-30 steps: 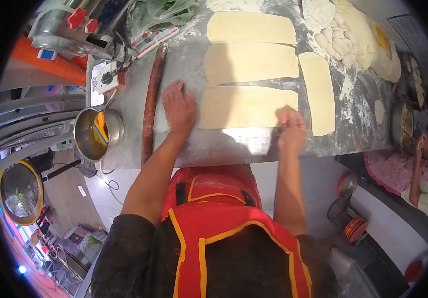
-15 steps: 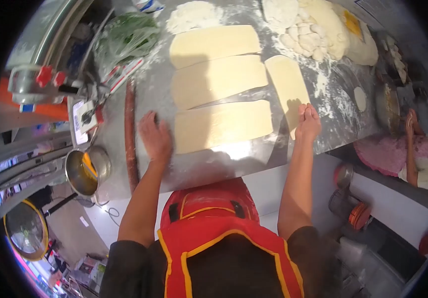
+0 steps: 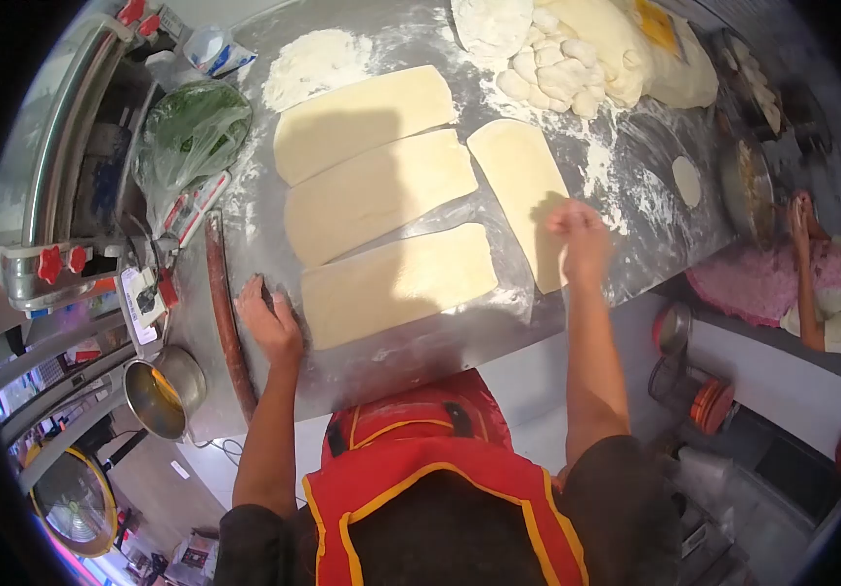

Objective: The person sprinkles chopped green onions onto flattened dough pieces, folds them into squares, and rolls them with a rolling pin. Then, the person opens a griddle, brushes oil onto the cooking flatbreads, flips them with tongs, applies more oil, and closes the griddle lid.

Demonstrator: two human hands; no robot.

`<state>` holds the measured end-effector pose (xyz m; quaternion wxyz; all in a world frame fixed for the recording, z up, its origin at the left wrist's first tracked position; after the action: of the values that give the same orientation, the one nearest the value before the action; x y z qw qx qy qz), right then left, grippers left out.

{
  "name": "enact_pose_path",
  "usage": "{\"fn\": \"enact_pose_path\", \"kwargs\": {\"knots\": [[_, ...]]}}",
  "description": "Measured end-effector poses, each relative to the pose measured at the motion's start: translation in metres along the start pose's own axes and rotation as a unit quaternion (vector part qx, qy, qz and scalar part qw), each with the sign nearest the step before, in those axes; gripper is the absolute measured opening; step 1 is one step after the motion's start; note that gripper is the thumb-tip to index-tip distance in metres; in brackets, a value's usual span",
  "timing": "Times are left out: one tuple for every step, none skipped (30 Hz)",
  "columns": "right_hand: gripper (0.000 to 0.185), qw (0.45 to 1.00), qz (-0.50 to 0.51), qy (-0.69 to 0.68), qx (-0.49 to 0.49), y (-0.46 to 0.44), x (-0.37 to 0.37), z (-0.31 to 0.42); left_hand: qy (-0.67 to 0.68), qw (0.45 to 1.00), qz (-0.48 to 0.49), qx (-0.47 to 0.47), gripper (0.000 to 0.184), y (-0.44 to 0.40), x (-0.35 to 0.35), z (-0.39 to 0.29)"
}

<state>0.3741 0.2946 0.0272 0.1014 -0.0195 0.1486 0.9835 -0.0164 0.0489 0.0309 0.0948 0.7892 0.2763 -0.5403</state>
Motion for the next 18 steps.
{"fn": "enact_pose_path", "kwargs": {"knots": [[0.019,0.998,0.048,0.034,0.021,0.008,0.011,0.0,-0.003,1.0,0.006,0.001,0.038,-0.002,-0.005,-0.007],[0.02,0.997,0.061,0.052,-0.002,0.006,0.02,0.002,-0.004,1.0,0.019,-0.011,0.038,-0.003,-0.009,-0.012],[0.02,0.994,0.076,0.07,-0.025,-0.005,0.033,0.004,-0.006,0.999,0.032,-0.023,0.039,-0.005,-0.012,-0.016],[0.02,0.991,0.091,0.087,-0.049,-0.016,0.042,0.008,-0.008,0.998,0.044,-0.036,0.039,-0.006,-0.014,-0.019],[0.02,0.995,0.083,0.042,-0.043,-0.025,0.046,0.011,-0.001,0.998,0.045,-0.043,0.039,-0.005,-0.015,-0.022],[0.019,0.997,0.073,-0.005,-0.037,-0.033,0.05,0.015,0.005,0.998,0.046,-0.048,0.039,-0.005,-0.017,-0.023],[0.019,0.996,0.063,-0.051,-0.031,-0.036,0.052,0.019,0.011,0.997,0.047,-0.054,0.039,-0.006,-0.018,-0.024],[0.019,0.997,0.046,-0.056,-0.009,-0.033,0.043,0.024,0.005,0.997,0.053,-0.062,0.039,-0.008,-0.02,-0.026],[0.019,0.999,0.047,-0.006,-0.006,-0.028,0.029,0.023,-0.001,0.996,0.059,-0.072,0.039,-0.009,-0.02,-0.028],[0.02,0.998,0.048,0.045,-0.003,-0.022,0.01,0.019,-0.006,0.994,0.066,-0.082,0.038,-0.01,-0.02,-0.028],[0.021,0.994,0.049,0.097,0.001,-0.015,-0.004,0.015,-0.005,0.996,0.056,-0.068,0.038,-0.009,-0.018,-0.024],[0.02,0.994,0.056,0.098,0.003,-0.006,-0.013,0.01,-0.004,0.997,0.047,-0.054,0.038,-0.005,-0.014,-0.018],[0.019,0.993,0.062,0.098,0.005,0.004,-0.022,0.005,-0.003,0.998,0.039,-0.04,0.038,-0.003,-0.013,-0.018],[0.018,0.993,0.067,0.097,0.007,0.009,-0.028,0.001,-0.006,0.998,0.042,-0.04,0.038,-0.002,-0.014,-0.019],[0.018,0.994,0.047,0.089,-0.033,0.009,-0.03,0.006,-0.009,0.998,0.043,-0.039,0.038,-0.004,-0.019,-0.025],[0.017,0.994,0.026,0.081,-0.073,0.007,-0.029,0.011,-0.012,0.998,0.045,-0.038,0.038,-0.005,-0.021,-0.028],[0.017,0.991,0.004,0.073,-0.112,0.005,-0.029,0.015,-0.006,0.999,0.035,-0.024,0.038,-0.004,-0.021,-0.027],[0.017,0.993,0.034,0.057,-0.098,0.004,-0.019,0.017,0.001,1.0,0.026,-0.009,0.037,-0.001,-0.018,-0.022]]}}
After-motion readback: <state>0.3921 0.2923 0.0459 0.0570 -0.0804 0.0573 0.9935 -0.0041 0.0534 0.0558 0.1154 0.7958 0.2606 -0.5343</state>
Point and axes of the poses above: each hand's wrist, its own y-axis away from the middle knuckle, its own x-axis out of the palm, z = x × y, the point moved 3 cm from there along -y, towards the middle knuckle, and after that the axes turned 1 degree about z, right-handed, at the moved point
